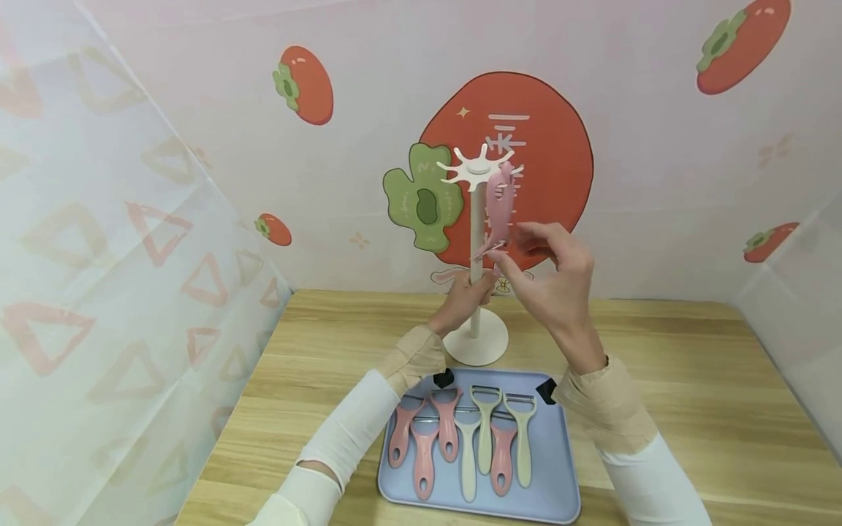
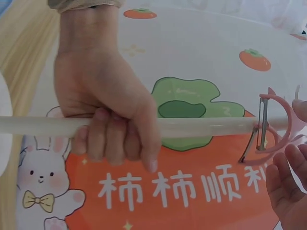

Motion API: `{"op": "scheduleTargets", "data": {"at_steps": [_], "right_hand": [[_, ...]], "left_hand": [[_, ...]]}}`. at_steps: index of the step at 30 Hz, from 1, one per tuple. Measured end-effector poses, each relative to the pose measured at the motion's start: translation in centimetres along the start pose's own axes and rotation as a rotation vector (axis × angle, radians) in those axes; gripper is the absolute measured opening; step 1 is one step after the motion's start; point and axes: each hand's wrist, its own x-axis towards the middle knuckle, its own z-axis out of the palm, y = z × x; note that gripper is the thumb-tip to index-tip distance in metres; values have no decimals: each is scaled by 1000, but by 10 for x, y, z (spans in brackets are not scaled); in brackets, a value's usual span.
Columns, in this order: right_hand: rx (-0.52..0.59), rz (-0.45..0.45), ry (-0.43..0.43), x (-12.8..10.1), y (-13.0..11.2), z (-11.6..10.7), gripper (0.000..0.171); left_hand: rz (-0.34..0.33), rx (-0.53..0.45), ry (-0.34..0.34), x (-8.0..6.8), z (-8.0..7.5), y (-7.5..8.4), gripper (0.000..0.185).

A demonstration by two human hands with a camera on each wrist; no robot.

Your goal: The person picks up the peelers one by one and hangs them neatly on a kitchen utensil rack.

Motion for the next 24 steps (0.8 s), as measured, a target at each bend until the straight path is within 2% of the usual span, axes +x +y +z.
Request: {"op": "scheduleTargets", "data": {"at_steps": [7,12,19,24], "right_hand": [[-6,15,-25,-32,6,-12,52],[-43,71,-66,-62,-1,-22,49],[-168,183,-183,-101,5,-43,45],[-221,220,-285,-122,6,-54,41]], "left_hand": [[-46,23,18,1,0,1,47],[-37,11,26,-1,1,0,49],[-38,22,31,-2,0,2,49],[-32,14,31,-1,2,1,50]]}}
